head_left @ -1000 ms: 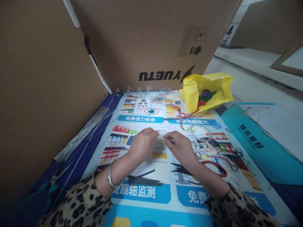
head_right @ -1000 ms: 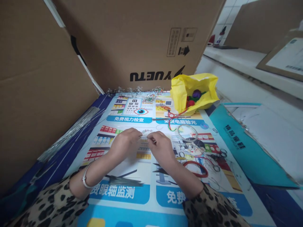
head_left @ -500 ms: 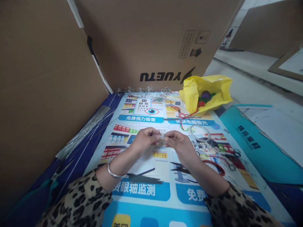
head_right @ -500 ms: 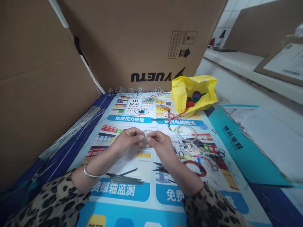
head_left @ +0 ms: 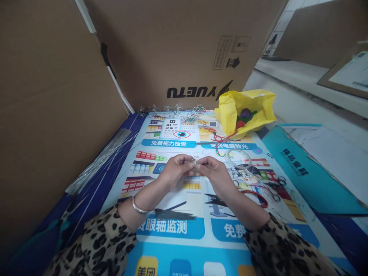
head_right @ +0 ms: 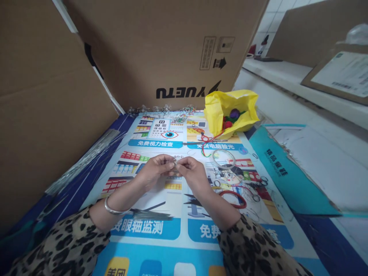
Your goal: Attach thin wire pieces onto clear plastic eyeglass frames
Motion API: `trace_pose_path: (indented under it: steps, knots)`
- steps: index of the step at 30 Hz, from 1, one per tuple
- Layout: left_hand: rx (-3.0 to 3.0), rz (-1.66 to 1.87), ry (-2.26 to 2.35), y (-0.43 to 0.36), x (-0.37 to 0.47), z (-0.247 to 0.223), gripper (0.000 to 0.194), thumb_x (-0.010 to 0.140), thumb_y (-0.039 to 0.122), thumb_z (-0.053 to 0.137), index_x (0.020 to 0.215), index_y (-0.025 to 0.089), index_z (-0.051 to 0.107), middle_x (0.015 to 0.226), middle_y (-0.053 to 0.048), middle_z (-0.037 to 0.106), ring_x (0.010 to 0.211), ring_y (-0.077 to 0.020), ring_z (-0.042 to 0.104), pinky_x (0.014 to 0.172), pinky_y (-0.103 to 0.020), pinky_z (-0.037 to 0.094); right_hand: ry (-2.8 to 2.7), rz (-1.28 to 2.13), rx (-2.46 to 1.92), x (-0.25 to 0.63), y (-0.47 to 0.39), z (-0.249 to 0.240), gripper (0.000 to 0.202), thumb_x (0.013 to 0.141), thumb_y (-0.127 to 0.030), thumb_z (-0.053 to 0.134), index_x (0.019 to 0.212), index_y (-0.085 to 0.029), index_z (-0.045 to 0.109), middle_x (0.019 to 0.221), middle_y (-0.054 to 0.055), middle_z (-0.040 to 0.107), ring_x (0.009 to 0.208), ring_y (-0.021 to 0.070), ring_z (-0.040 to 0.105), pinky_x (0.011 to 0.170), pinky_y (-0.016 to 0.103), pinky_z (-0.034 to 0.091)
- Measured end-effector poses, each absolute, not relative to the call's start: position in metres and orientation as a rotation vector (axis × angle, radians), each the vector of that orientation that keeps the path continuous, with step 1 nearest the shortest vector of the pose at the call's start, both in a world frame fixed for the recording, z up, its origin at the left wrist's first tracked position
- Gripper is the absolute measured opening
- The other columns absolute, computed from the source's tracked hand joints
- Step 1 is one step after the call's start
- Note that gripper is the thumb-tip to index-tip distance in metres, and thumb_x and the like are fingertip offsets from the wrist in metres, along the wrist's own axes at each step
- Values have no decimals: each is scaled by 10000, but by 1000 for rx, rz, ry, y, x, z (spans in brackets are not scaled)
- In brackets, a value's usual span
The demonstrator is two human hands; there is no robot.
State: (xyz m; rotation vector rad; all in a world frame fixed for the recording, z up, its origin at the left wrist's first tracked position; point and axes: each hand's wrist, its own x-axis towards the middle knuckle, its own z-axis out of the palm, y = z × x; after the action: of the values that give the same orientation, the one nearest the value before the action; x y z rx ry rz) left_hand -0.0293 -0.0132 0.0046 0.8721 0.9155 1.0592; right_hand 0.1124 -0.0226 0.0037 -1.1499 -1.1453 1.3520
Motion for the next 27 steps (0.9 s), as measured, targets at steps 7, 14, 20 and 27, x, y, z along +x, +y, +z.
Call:
trace_pose_path:
  steps: [7, 14, 20, 27]
  knots:
    - [1193, 1094, 1105, -13, -29, 8, 192, 673, 222, 644, 853, 179, 696, 893, -43, 665, 738, -151, 608, 612, -262, 519, -1226, 1244, -1206, 113, -22, 2, 138, 646, -270, 658, 691, -169, 577, 638, -18, 576, 563, 108, 518, 567, 263, 445]
    - [1161, 1109, 1106, -18, -28, 10, 132, 688, 277, 632, 751, 163, 655, 666, -7, 643, 619, -134, 598, 581, -248, 503, -1289, 1229, -1151, 110, -26, -2, 113, 671, -264, 628, 704, -166, 582, 609, -13, 590, 566, 121, 538, 584, 272, 443]
    - [1160, 1124, 1129, -21, -27, 10, 124, 694, 289, 620, 700, 169, 588, 613, 23, 586, 566, -119, 575, 524, -232, 492, -1404, 1199, -1166, 111, -27, 9, 120, 673, -296, 611, 710, -182, 604, 631, -14, 606, 593, 127, 551, 597, 268, 449]
    - [1077, 1102, 1040, -17, -29, 12, 171, 730, 319, 582, 753, 172, 496, 861, -53, 676, 748, -179, 660, 525, -218, 475, -2092, 660, -1463, 173, -40, 57, 160, 753, -251, 514, 737, -203, 666, 755, -3, 662, 686, 140, 573, 634, 244, 400]
